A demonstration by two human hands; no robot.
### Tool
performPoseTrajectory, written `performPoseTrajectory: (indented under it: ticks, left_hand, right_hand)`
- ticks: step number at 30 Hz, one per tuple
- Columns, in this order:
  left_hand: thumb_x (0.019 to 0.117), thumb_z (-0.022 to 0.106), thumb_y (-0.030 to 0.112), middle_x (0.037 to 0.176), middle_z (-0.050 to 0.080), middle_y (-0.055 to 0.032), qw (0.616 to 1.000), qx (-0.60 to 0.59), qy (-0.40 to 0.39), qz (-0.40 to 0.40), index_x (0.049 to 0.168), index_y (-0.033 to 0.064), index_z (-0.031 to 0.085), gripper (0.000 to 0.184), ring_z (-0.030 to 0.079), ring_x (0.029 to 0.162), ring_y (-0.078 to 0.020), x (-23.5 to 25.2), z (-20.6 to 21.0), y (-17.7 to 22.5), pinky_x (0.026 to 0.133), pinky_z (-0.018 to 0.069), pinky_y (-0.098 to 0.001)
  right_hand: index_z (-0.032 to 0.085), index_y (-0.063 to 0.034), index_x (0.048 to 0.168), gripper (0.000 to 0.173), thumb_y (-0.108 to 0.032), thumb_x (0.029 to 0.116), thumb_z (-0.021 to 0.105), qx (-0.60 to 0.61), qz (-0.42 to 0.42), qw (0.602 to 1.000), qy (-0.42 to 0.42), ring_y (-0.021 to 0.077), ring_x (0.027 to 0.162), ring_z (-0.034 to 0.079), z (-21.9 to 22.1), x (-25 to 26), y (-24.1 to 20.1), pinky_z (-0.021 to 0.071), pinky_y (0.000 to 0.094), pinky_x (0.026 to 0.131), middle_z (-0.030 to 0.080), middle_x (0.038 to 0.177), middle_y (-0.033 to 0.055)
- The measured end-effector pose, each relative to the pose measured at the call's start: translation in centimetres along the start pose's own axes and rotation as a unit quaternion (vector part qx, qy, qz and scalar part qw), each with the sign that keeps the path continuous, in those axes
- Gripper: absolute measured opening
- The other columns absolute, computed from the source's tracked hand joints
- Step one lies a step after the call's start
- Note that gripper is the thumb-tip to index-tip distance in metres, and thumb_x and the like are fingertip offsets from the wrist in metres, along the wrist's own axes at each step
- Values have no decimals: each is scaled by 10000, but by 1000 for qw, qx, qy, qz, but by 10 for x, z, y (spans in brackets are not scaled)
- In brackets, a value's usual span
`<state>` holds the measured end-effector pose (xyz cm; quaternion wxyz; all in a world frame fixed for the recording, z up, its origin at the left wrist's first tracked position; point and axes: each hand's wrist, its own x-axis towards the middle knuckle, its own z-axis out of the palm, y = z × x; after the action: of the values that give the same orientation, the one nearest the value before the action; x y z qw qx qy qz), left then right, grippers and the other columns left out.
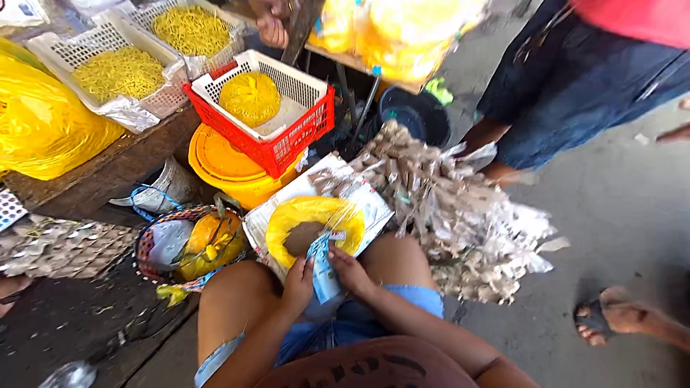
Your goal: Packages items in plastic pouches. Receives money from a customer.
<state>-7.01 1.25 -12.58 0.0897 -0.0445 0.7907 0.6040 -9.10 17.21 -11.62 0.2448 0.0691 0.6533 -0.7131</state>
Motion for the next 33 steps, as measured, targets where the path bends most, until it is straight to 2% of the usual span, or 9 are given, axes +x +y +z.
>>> performPoseTrajectory:
  ticks: [6, 9, 12, 16, 18, 20, 24, 29, 33]
  left_hand:
    - [1067, 431, 68, 1201, 689, -206, 994, -45, 50, 88, 1285, -110, 593, 325, 686, 1094, -156, -8, 9, 16, 1017, 527, -322]
    - [1059, 447, 82, 1206, 686, -183, 993, -79, 40, 77, 1346, -93, 543, 349, 691, 1078, -131, -11, 9, 17, 993, 548, -310]
    - [1061, 459, 88, 1052, 706, -149, 994, -92, 48, 18, 1236, -84, 596, 281, 712, 941, -126, -11, 2, 19, 895, 581, -302]
    - [1059, 457, 74, 1019, 712, -144, 995, -82, 56, 24, 1209, -88, 617, 273, 709, 906, -112, -17, -1, 21, 876, 578, -285]
    - [1047, 445, 49, 1094, 713, -131, 993, -95, 18, 71, 1232, -82, 622, 288, 699, 978, -87, -20, 1, 22, 924, 565, -270]
    - [993, 448, -11, 1187, 711, -135, 981, -122, -49, 141, 1206, -79, 663, 310, 679, 1089, -97, -20, 2, 20, 994, 543, -293]
    - [937, 534, -64, 1111, 735, -111, 970, -110, -165, 144, 1125, -37, 736, 278, 686, 1030, -81, -19, 3, 30, 953, 551, -274]
    - [977, 502, -28, 1156, 723, -187, 959, 13, -225, 171, 1176, -5, 746, 316, 677, 1134, -225, -18, 12, 39, 1031, 514, -373]
    - [996, 480, -27, 1221, 707, -211, 955, 58, -243, 161, 1259, -20, 702, 344, 668, 1187, -287, -23, 25, 43, 1077, 489, -422]
  right_hand:
    - [630, 15, 1183, 226, -98, 1076, 466, 57, 30, 997, 37, 97, 857, 681, 0, -6, -11, 581, 298, 807, 696, 984, 61]
    - [643, 17, 1184, 226, -92, 1076, 476, 115, 33, 991, 53, 140, 846, 707, 0, -8, -16, 601, 325, 800, 720, 971, 87]
    - [650, 22, 1175, 234, -71, 1078, 458, 147, 31, 988, 33, 157, 877, 716, -1, -9, -20, 601, 331, 831, 730, 992, 99]
    - [627, -11, 1172, 247, -79, 1075, 410, 101, 8, 994, -39, 130, 899, 713, -11, -16, -17, 601, 325, 827, 726, 1006, 56]
    - [640, -44, 1085, 222, -70, 1056, 421, 73, -7, 997, -37, 100, 839, 696, -18, -21, -15, 590, 303, 783, 719, 931, 19]
    - [672, -25, 1123, 259, -48, 1031, 430, 76, -18, 996, -34, 107, 835, 705, -30, -28, -16, 597, 307, 783, 741, 935, 35]
    - [666, -33, 1164, 316, -53, 1033, 380, 118, 29, 992, -46, 117, 786, 724, -53, -45, -22, 611, 302, 739, 757, 892, 47]
    - [645, -59, 1230, 534, -359, 1099, 224, 201, 58, 975, -77, 191, 945, 732, -67, -63, 1, 604, 388, 875, 757, 1037, 96]
    - [658, -44, 1092, 288, -67, 1069, 372, 150, 41, 988, 14, 126, 812, 726, -64, -79, 14, 608, 336, 790, 755, 890, 40]
